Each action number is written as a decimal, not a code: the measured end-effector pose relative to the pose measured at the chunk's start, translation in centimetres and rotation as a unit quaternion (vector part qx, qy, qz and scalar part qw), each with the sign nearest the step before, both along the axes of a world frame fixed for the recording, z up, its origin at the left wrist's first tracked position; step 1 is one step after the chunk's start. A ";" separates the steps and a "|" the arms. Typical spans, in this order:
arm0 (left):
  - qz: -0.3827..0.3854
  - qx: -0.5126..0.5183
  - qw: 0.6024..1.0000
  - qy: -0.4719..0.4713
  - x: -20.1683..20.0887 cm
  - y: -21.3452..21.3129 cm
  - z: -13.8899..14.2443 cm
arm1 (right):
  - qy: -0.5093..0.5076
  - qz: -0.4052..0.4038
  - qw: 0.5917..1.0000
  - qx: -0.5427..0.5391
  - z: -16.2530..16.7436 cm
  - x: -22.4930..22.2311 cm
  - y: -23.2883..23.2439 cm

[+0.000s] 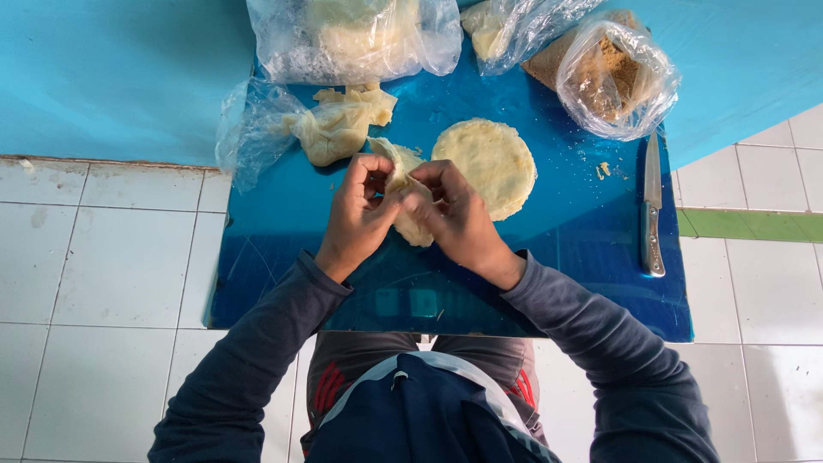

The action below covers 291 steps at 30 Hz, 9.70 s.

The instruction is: The person sits at a small blue table and shapes dough by hand, stretching and pressing pieces of dough and using a plastic sheet to flatten them into round flat discs. The person works the dough pieces one at a time, setting finished discs on the table beside plastic bags of dough and a brown powdery ingredient.

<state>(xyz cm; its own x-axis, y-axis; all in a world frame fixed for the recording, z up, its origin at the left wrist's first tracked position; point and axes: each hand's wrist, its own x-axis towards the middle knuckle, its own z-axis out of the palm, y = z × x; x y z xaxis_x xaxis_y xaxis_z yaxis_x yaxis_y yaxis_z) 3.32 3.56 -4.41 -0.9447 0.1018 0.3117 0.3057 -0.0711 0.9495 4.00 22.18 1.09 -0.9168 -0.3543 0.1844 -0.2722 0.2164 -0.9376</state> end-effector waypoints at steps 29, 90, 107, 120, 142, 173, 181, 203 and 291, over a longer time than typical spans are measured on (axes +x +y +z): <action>0.091 0.410 0.891 -0.169 -2.5 -2.9 0.7 | -0.114 -0.106 0.923 -0.352 3.6 -5.0 7.7; -0.030 0.356 0.909 -0.215 -2.1 -2.5 0.3 | 0.333 0.001 0.895 0.298 1.3 -1.3 5.5; -0.084 0.080 0.991 -0.063 -0.8 -0.5 -0.4 | -0.055 0.006 0.998 -0.007 -0.7 -0.9 1.4; -0.105 0.028 0.994 -0.032 -0.3 -0.6 -0.7 | -0.108 0.000 0.992 -0.059 -1.6 -1.1 2.0; -0.025 0.129 0.988 -0.080 -0.2 -0.6 0.3 | -0.140 -0.035 0.978 -0.153 -1.0 -1.5 1.8; 0.069 0.418 0.900 -0.100 -1.6 -2.0 0.9 | -0.148 -0.043 0.913 -0.377 2.0 -2.7 4.5; 0.144 0.385 0.904 -0.120 -2.2 -2.9 0.9 | -0.226 -0.041 0.933 -0.277 3.2 -3.4 5.8; 0.203 0.402 0.884 -0.123 -2.9 -3.8 0.8 | -0.012 -0.188 0.922 -0.338 5.9 -7.2 15.2; -0.096 0.082 0.992 -0.012 -0.2 -0.4 0.8 | -0.002 0.006 1.000 0.011 -0.1 -1.3 1.0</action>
